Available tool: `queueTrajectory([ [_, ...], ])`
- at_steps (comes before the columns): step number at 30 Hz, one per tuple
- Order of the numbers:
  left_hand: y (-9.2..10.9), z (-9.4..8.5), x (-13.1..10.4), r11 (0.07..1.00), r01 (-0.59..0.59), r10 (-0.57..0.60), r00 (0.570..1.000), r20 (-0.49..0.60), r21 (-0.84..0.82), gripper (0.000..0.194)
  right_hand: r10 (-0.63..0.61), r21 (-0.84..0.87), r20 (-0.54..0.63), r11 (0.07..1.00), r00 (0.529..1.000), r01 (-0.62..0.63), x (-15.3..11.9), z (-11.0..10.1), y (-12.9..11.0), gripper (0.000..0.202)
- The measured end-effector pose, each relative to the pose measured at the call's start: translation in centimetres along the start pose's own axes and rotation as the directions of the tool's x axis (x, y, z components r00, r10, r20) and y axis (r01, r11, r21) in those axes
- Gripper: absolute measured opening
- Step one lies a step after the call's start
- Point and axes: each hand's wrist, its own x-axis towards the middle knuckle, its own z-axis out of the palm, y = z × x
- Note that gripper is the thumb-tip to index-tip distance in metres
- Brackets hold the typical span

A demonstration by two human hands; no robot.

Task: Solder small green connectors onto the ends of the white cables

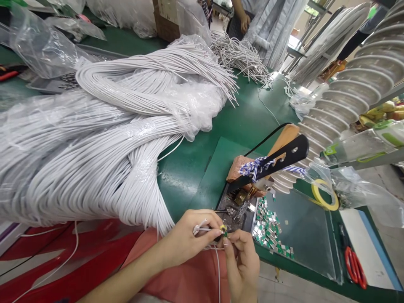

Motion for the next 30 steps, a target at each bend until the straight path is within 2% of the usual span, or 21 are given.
queueTrajectory([
  [3, 0.0, 0.1, 0.0, 1.0, 0.014, -0.014, 1.0, -0.011, 0.005, 0.017, -0.007, -0.036, 0.034, 0.999, 0.999, 0.009, 0.1, 0.0, 0.1, 0.005],
  [11, 0.3, 0.0, 0.1, 1.0, 0.021, -0.021, 1.0, -0.005, -0.015, 0.017, -0.012, -0.056, -0.006, 0.998, 1.0, 0.011, 0.0, 0.2, 0.2, 0.004],
  [16, 0.1, 0.2, -0.1, 1.0, -0.018, 0.018, 1.0, -0.021, 0.007, 0.017, -0.032, -0.072, -0.01, 0.997, 0.999, 0.031, 0.1, 0.3, -0.3, 0.002],
  [21, 0.2, 0.4, -0.2, 0.995, -0.064, 0.069, 0.996, -0.055, 0.079, 0.018, -0.046, 0.005, -0.138, 0.999, 0.989, 0.047, 0.5, 0.1, -1.2, 0.014],
  [28, 0.6, 0.6, -0.2, 0.982, -0.134, 0.14, 0.99, -0.036, 0.132, 0.018, 0.057, 0.012, -0.248, 0.998, 0.967, -0.056, -0.1, -1.0, -1.0, 0.024],
  [30, 0.5, 0.7, -0.1, 0.978, -0.152, 0.158, 0.987, -0.031, 0.144, 0.018, 0.095, 0.054, -0.239, 0.995, 0.966, -0.085, -0.1, -1.0, -1.1, 0.023],
])
